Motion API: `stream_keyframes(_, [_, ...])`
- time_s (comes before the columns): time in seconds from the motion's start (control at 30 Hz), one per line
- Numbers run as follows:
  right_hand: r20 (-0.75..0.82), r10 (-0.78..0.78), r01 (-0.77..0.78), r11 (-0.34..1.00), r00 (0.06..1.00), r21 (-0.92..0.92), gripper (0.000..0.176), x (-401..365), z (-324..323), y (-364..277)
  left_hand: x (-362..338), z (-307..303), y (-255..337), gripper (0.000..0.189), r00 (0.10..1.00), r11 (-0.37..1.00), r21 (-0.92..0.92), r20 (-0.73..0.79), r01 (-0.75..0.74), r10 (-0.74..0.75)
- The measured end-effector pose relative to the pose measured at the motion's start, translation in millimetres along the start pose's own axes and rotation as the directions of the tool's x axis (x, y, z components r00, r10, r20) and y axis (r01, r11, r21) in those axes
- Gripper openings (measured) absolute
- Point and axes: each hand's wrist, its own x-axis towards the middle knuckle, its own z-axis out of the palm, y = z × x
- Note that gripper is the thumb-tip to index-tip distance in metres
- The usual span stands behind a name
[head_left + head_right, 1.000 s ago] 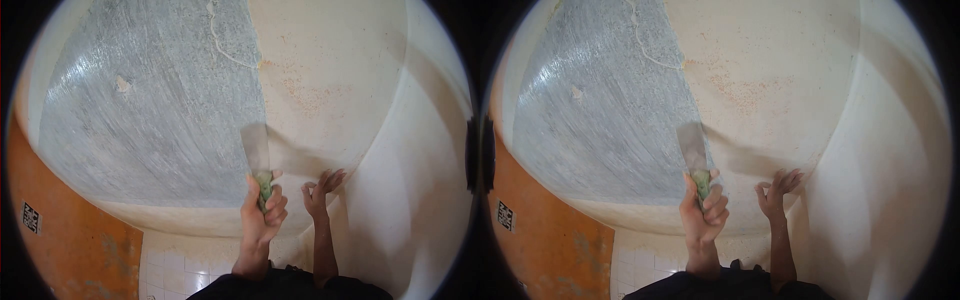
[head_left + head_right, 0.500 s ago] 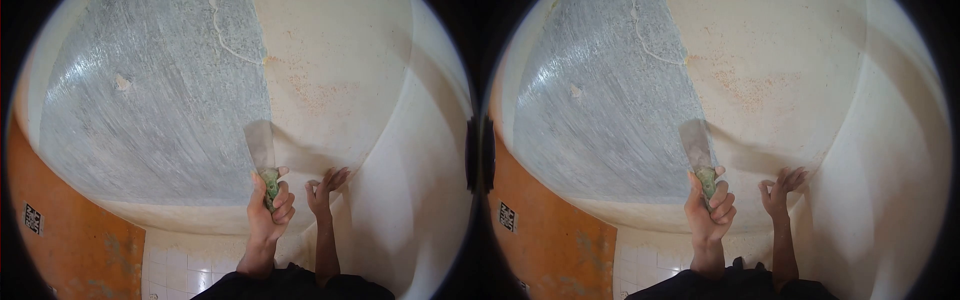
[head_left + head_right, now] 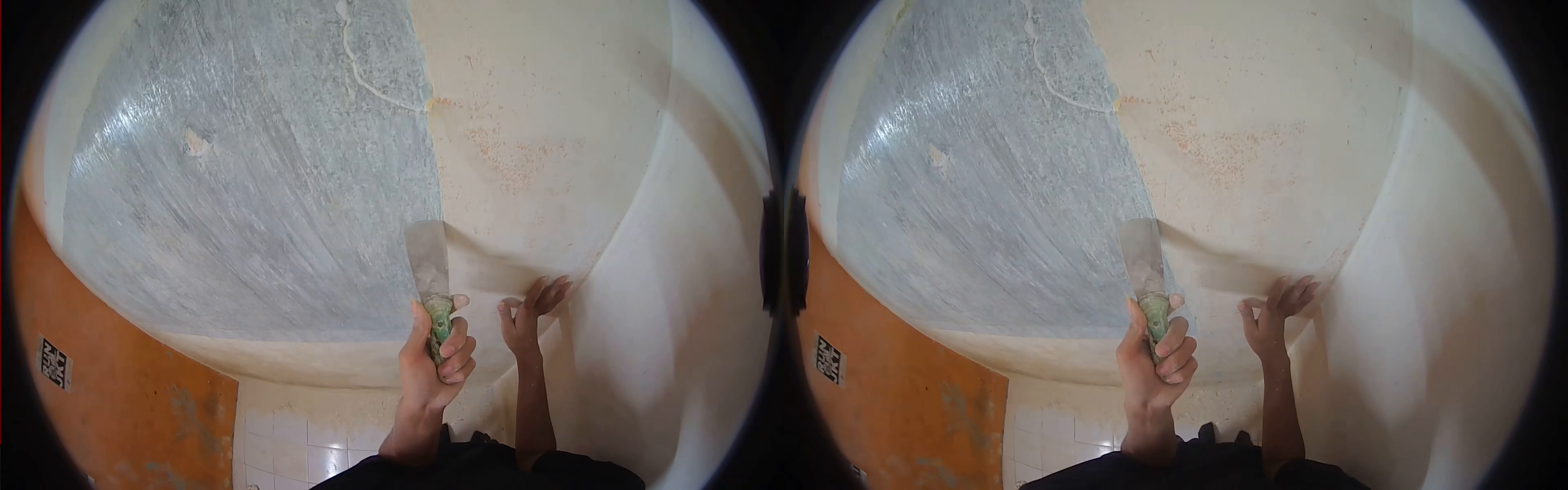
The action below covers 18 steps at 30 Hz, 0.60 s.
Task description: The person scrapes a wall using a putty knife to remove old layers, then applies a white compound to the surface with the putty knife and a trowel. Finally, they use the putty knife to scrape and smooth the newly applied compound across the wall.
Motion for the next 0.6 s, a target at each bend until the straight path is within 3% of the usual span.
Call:
stream_keyframes(0.53, [0.004,0.004,-0.004,1.000,1.000,0.022,0.096,-2,-1,-2,5,7,-3,0.059,0.997,0.994,0.093,-0.050,-0.051,0.055])
stream_keyframes(0.6, [-0.013,0.008,-0.008,1.000,1.000,0.010,0.096,3,0,-2,4,13,1,0.059,1.000,0.999,0.027,-0.002,-0.029,0.029])
